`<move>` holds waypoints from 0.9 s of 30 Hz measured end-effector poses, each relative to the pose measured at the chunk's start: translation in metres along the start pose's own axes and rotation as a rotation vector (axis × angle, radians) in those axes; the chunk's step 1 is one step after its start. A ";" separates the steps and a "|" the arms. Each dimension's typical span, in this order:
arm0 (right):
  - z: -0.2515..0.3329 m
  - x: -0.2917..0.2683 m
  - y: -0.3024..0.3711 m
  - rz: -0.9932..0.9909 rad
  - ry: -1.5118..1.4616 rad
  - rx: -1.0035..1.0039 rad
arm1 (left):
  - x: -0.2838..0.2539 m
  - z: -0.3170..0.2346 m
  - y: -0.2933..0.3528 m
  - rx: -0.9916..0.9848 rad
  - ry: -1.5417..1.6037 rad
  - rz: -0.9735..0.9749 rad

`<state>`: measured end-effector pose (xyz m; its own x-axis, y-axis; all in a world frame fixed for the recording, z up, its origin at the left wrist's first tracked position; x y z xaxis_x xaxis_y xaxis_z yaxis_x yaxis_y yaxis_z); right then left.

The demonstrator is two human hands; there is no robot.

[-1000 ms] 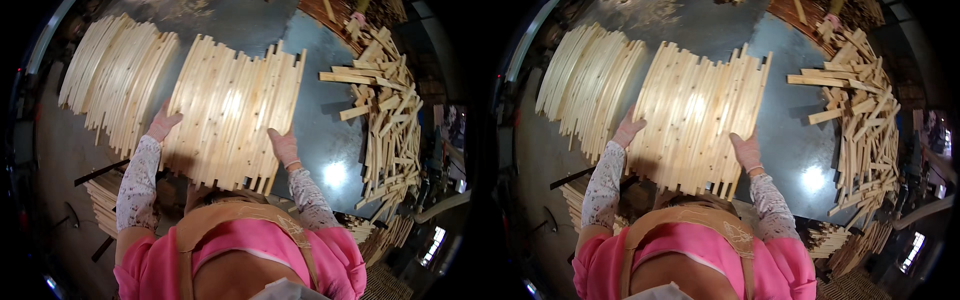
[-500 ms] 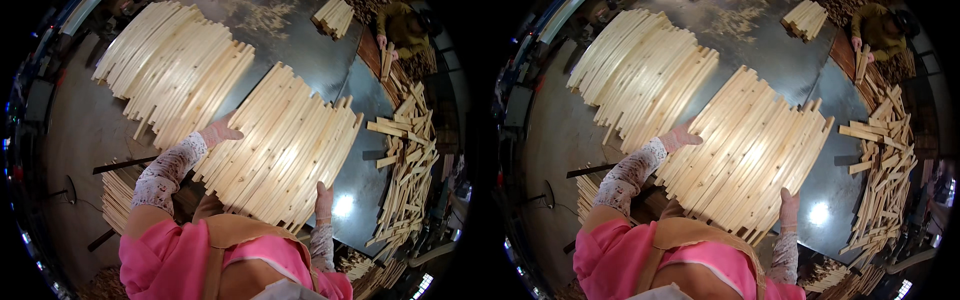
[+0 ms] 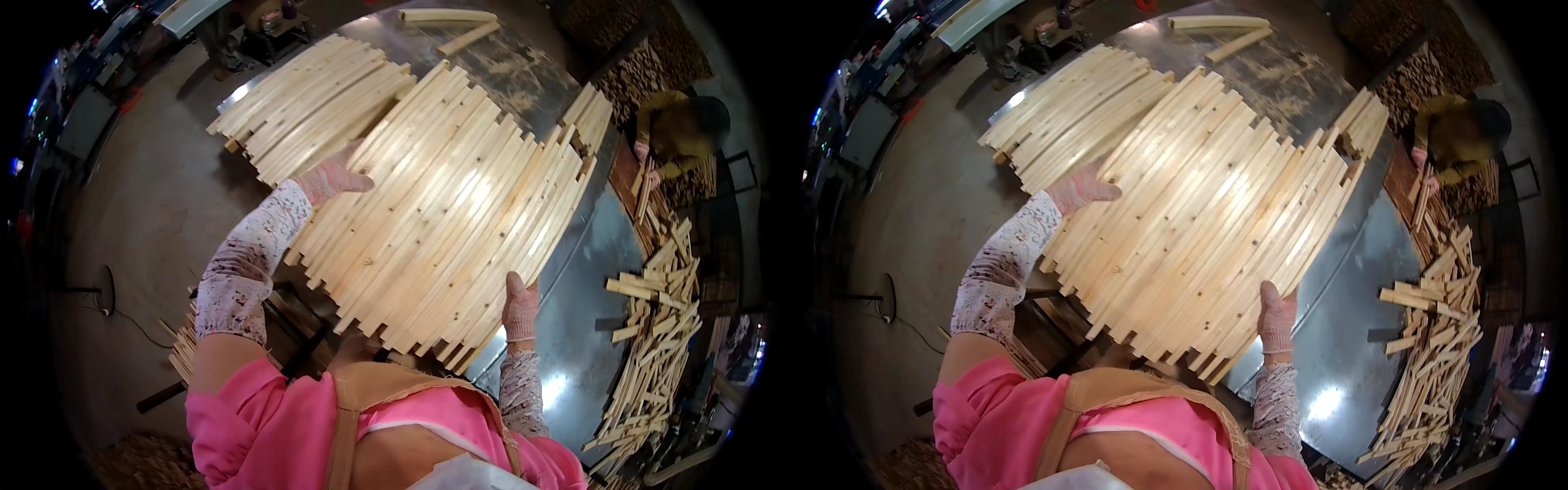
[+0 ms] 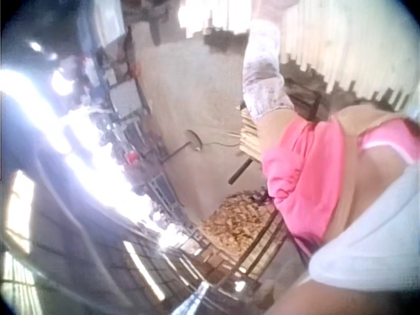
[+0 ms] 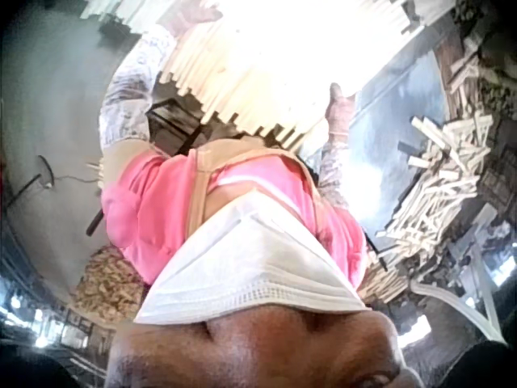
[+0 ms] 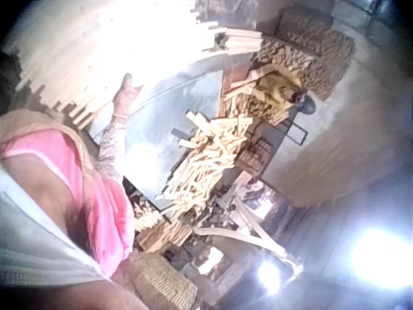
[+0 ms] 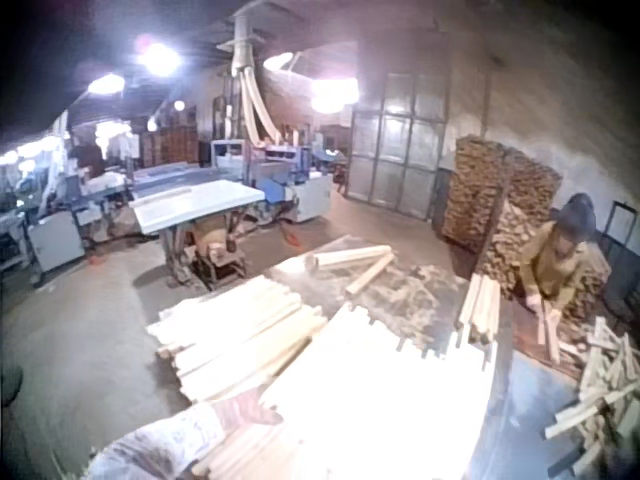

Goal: The person sorts and stacks thin wooden slats on a large metal table. They pick up individual pieces from a disorganized pile, align them, and place them into a neat stack.

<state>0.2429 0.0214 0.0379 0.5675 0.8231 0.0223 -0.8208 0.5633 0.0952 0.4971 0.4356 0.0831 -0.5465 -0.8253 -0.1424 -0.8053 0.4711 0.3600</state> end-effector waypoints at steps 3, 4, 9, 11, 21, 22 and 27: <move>0.001 0.099 -0.029 0.094 0.031 0.026 | -0.088 -0.009 -0.010 0.037 -0.136 -0.125; -0.008 0.134 -0.039 0.100 0.003 -0.030 | -0.127 -0.014 -0.021 0.069 -0.193 -0.159; -0.044 0.266 -0.059 0.204 0.214 -0.071 | -0.258 -0.032 -0.071 -0.161 -0.147 -0.052; -0.069 0.315 -0.059 0.482 0.636 0.045 | -0.304 -0.002 -0.105 -0.436 -0.736 -0.266; -0.094 0.350 -0.050 0.858 1.046 0.108 | -0.333 0.095 -0.146 -0.664 -0.915 -0.673; -0.096 0.349 -0.051 0.851 1.039 0.068 | -0.333 0.095 -0.149 -0.646 -0.920 -0.686; -0.066 0.351 -0.053 0.892 0.959 0.239 | -0.331 0.078 -0.153 -0.421 -0.974 -0.761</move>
Point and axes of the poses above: each hand's wrist, its own y-axis away from the middle knuckle, its own x-axis out of the palm, z = x × y, the point moved 6 cm from there along -y, towards the middle knuckle, and after that the axes turned 10 degrees about -x, right-handed, at the moved point
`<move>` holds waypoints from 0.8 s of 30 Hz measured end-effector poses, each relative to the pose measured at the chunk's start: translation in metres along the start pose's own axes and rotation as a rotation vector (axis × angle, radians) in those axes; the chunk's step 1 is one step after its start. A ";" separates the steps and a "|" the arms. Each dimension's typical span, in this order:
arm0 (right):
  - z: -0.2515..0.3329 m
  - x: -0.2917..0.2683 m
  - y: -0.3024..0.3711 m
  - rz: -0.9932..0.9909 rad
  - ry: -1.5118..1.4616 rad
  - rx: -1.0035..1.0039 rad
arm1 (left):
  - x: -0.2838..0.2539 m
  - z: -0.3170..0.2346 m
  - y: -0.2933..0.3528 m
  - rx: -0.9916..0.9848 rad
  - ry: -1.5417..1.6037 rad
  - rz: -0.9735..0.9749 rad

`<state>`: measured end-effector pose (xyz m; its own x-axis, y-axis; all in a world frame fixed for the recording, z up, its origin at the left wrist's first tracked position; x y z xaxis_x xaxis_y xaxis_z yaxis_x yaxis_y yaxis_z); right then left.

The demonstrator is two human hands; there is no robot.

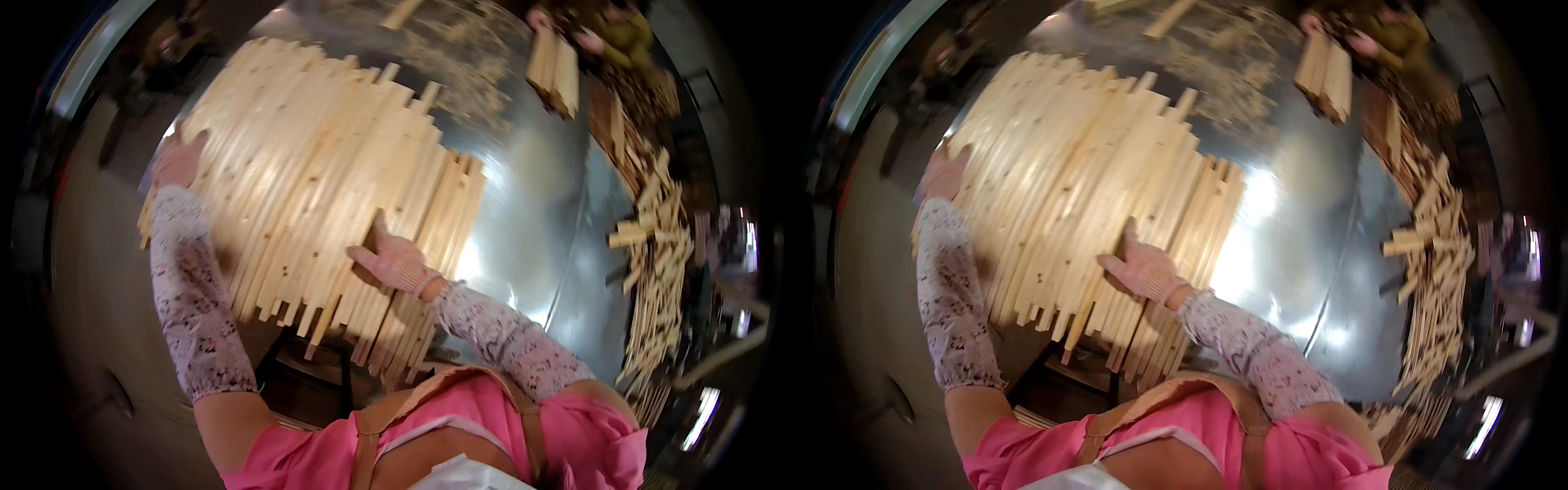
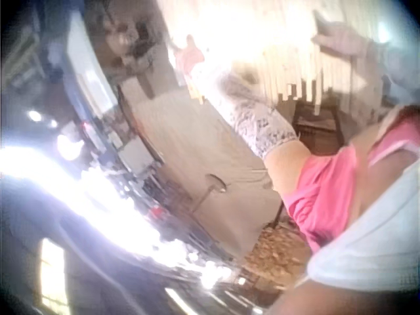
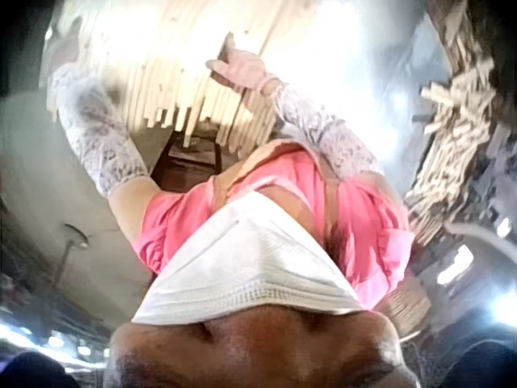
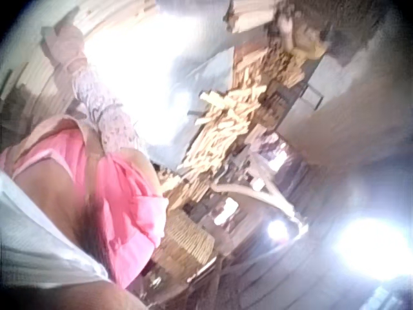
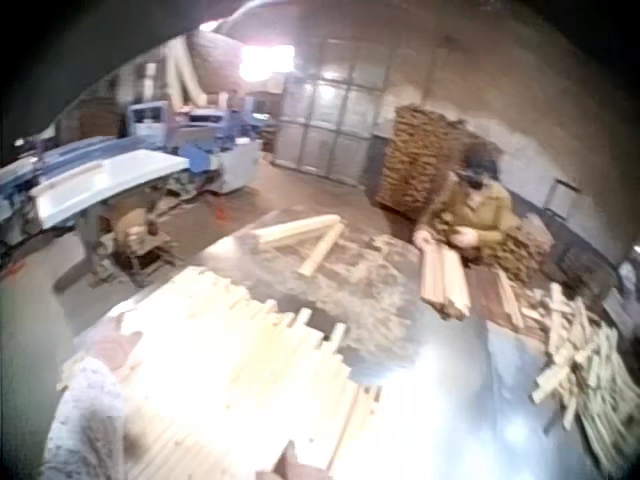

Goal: The person sorts and stacks thin wooden slats on a large metal table. They pick up individual pieces from a disorganized pile, align them, and place them into a neat stack.

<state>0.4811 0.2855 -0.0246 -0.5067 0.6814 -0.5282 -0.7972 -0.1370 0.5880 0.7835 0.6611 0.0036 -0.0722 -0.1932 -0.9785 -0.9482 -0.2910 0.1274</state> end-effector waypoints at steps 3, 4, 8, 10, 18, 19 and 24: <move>0.004 -0.013 0.017 -0.032 -0.083 -0.056 | -0.015 -0.019 0.020 0.078 -0.193 -0.241; 0.005 -0.008 0.010 -0.091 -0.051 -0.133 | -0.018 -0.001 0.017 0.161 -0.282 -0.379; 0.001 -0.024 0.029 0.001 -0.277 -0.174 | -0.028 -0.067 0.095 0.241 -0.121 -0.384; -0.020 -0.018 0.034 -0.070 -0.236 -0.351 | -0.030 -0.096 0.146 0.268 -0.023 -0.366; -0.355 -0.115 0.263 -0.894 0.497 -0.309 | 0.086 -0.180 0.347 0.458 0.578 0.014; -0.428 -0.152 0.310 -1.075 0.225 -0.026 | 0.096 -0.192 0.379 0.473 0.549 0.027; -0.740 -0.240 0.526 -1.943 -0.142 0.768 | 0.137 -0.340 0.610 0.585 0.761 0.521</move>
Point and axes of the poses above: each hand's wrist, its own y-axis away from the middle knuckle, its own x-axis out of the palm, z = x × y, the point moved 6 cm from there along -y, towards the middle knuckle, and after that the axes turned 10 degrees about -x, right-handed, at the moved point
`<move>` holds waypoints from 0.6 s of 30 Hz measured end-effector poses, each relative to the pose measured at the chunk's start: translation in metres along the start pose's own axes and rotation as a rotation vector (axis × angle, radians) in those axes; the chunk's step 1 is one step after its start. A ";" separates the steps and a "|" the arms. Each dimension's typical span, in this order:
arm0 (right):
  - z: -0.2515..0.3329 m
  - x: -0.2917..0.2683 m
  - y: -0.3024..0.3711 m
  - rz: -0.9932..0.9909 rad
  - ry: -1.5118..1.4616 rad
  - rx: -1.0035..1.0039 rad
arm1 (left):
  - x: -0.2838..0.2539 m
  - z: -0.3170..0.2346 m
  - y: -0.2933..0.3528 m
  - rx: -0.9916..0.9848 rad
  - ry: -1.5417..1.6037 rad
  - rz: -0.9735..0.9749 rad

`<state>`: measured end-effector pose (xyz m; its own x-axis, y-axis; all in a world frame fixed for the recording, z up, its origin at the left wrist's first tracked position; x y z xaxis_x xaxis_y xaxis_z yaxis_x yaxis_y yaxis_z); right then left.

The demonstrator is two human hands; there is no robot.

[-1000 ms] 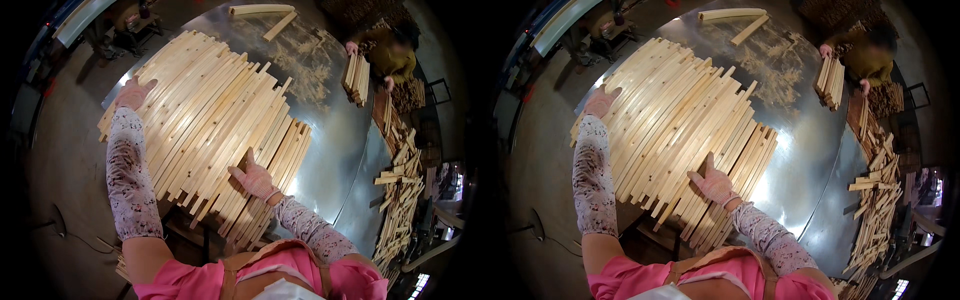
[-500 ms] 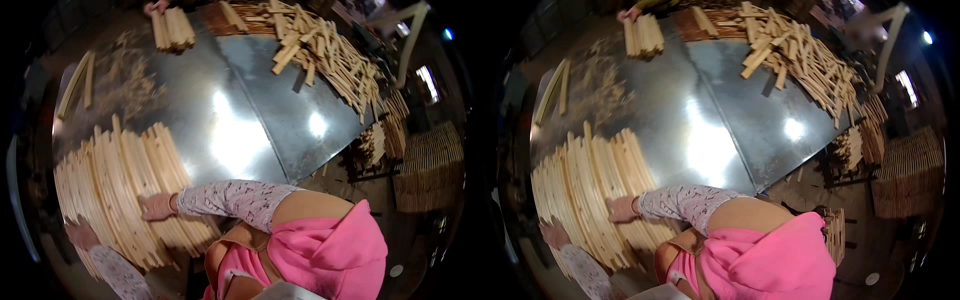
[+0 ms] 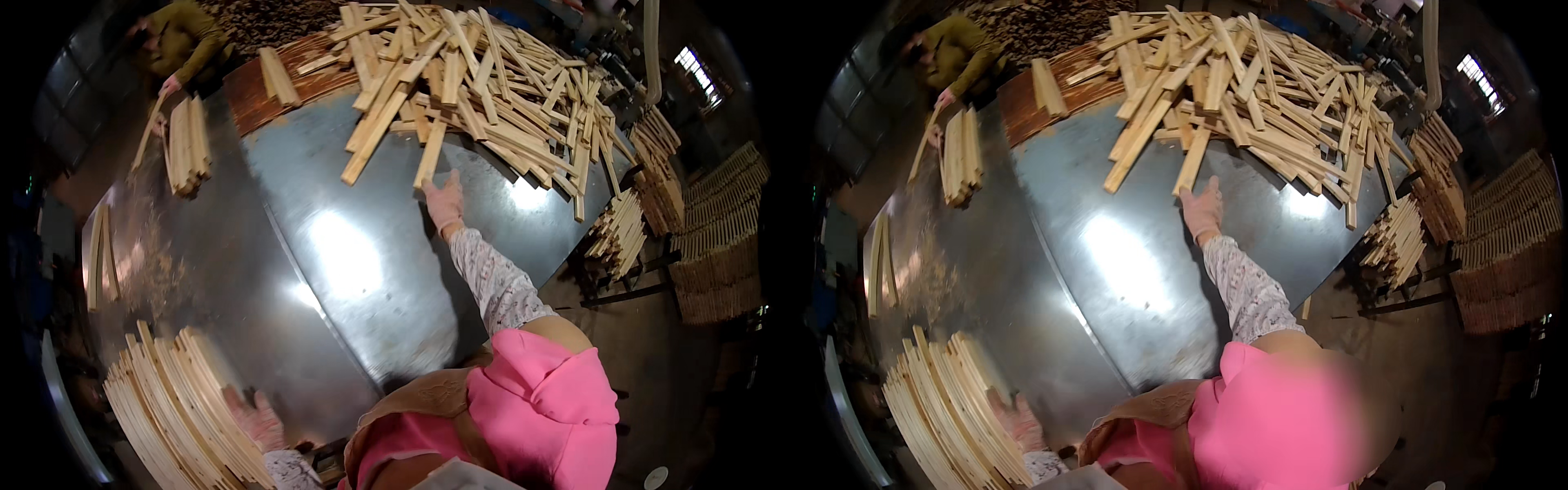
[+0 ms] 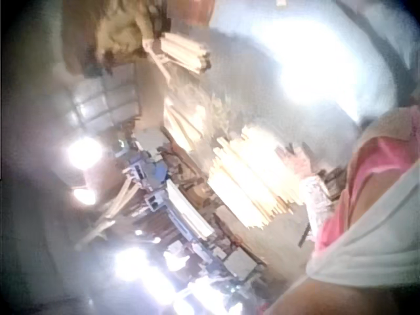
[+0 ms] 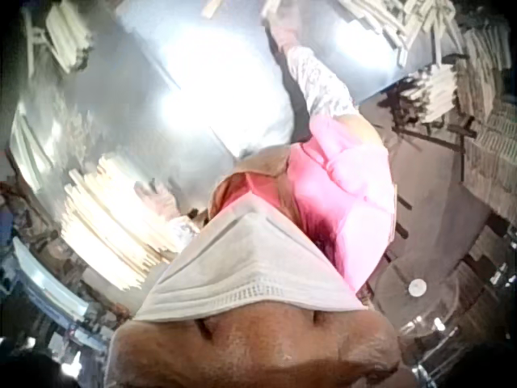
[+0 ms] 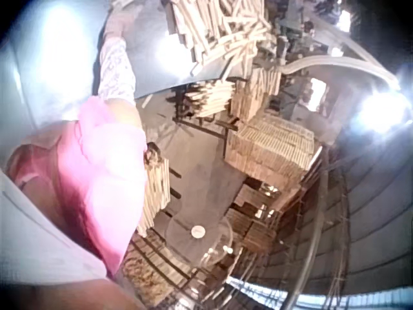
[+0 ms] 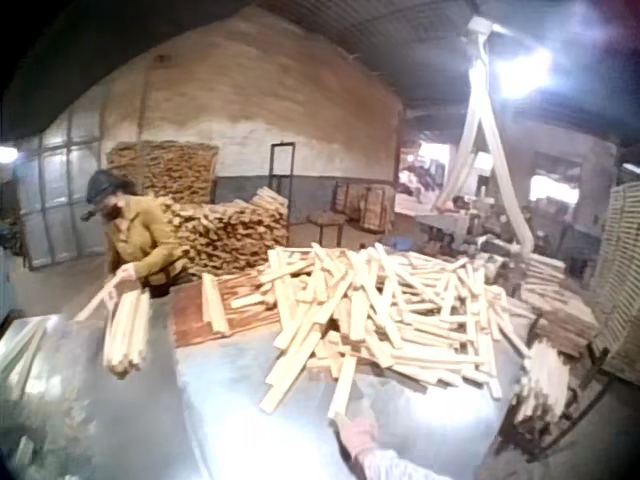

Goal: The person sorts and stacks thin wooden slats on a large metal table. They pick up individual pieces from a disorganized pile, align them, and place them into a neat stack.

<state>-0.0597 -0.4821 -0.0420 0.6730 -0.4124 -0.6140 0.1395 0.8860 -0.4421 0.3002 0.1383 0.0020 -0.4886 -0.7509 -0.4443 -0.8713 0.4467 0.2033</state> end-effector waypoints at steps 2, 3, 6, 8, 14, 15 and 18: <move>-0.028 0.051 -0.038 0.496 -0.571 0.564 | 0.087 -0.012 0.004 0.112 -0.247 -0.107; -0.037 0.070 -0.045 0.687 -0.841 0.702 | 0.146 -0.035 -0.004 0.100 -0.182 -0.048; -0.064 0.086 -0.061 0.671 -0.633 0.280 | 0.321 -0.155 -0.026 0.108 -0.199 0.235; -0.072 0.075 -0.035 0.784 -0.584 0.252 | 0.408 -0.214 -0.034 0.149 -0.233 0.311; -0.071 -0.065 0.095 1.516 -0.403 -1.108 | 0.614 -0.218 -0.013 -0.427 0.052 1.080; -0.073 -0.097 0.078 1.627 -0.587 -0.960 | 0.632 -0.194 -0.008 -0.449 0.042 1.100; -0.105 -0.094 -0.090 1.314 0.014 -1.063 | 0.645 -0.210 0.021 -0.366 -0.122 0.957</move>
Point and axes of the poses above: each hand's wrist, its own y-axis away from the middle knuckle, its own x-axis out of the palm, z = x × y, the point moved 6 cm from there along -y, towards the middle knuckle, and after that the axes turned 10 degrees about -x, right-handed, at the moved point
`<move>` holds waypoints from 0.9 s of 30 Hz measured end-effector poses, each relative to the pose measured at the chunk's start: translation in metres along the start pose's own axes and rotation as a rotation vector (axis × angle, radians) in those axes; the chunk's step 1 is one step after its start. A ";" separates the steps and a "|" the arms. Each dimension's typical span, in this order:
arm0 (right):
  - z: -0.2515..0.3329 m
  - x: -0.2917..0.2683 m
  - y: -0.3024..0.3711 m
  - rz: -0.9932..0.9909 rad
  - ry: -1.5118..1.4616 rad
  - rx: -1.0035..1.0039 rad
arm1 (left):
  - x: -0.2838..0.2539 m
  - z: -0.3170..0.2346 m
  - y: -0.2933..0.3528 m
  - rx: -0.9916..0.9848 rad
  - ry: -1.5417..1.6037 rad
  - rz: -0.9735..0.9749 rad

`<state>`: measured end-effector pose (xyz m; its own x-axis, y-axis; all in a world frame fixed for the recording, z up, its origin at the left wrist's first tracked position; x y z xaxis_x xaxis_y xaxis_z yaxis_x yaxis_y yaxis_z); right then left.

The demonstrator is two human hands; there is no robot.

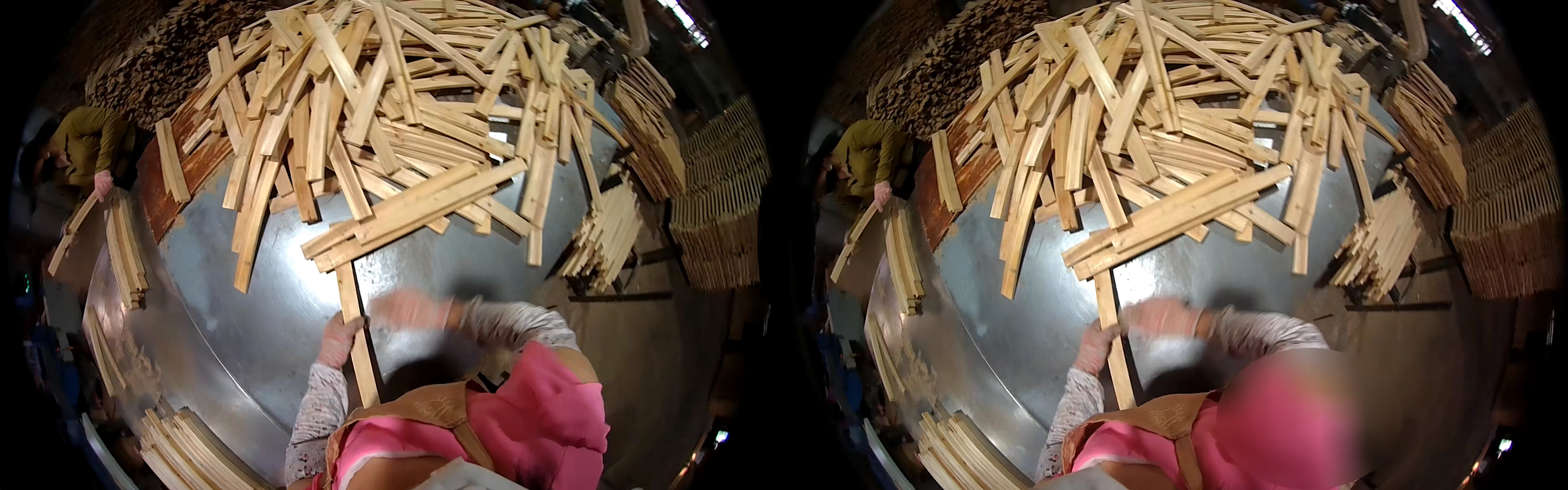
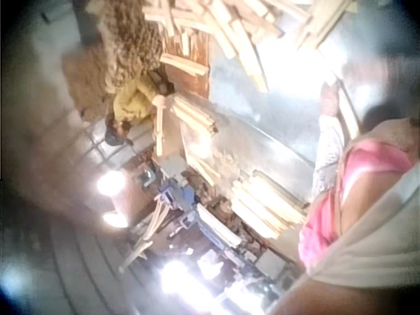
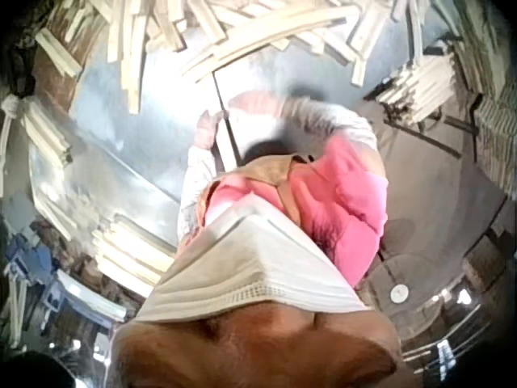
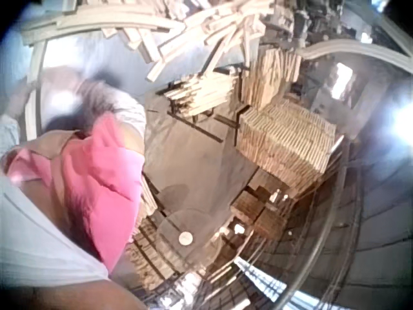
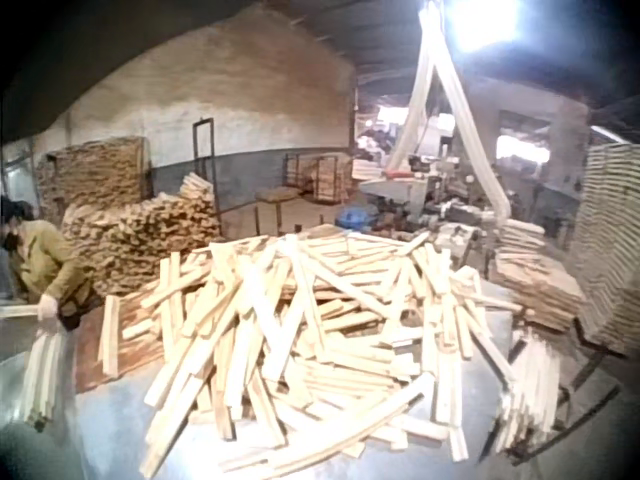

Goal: The person sorts and stacks thin wooden slats on a large metal table. They pick up individual pieces from a disorganized pile, align them, and place them into a neat stack.

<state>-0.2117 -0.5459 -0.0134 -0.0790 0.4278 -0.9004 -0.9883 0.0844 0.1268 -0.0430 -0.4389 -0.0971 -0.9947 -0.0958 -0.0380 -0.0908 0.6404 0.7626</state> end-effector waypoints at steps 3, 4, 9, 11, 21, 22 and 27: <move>-0.222 -0.099 0.051 -0.691 0.020 0.572 | -0.013 0.018 -0.003 -0.008 -0.051 -0.074; -0.284 -0.141 0.077 -1.188 -0.151 0.585 | -0.017 0.022 -0.006 0.005 -0.025 -0.098; -0.451 -0.216 0.077 -0.601 0.007 1.197 | -0.044 -0.005 0.046 0.374 -0.533 -0.448; -0.511 -0.195 0.078 -0.334 0.260 0.897 | -0.098 -0.001 0.048 0.279 -0.240 -0.700; -0.556 -0.191 0.046 -0.405 0.087 0.940 | -0.260 -0.349 -0.156 0.503 -0.510 -0.866; -0.559 -0.195 0.049 -0.502 -0.025 1.058 | -0.271 -0.376 -0.194 0.551 -0.499 -0.893; -0.556 -0.188 0.050 -0.674 -0.154 1.222 | -0.236 -0.436 -0.275 0.104 -0.801 -0.820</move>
<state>-0.3188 -1.1224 -0.0690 0.4521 0.0781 -0.8885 -0.0873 0.9952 0.0431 0.2377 -0.9245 -0.0166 -0.3770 -0.0248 -0.9259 -0.6915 0.6725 0.2636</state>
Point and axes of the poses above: each hand's wrist, its own y-axis away from the middle knuckle, its own x-axis out of the palm, z = x × y, the point moved 6 cm from there along -y, towards the middle knuckle, and after that the axes turned 10 degrees about -x, right-handed, at the moved point
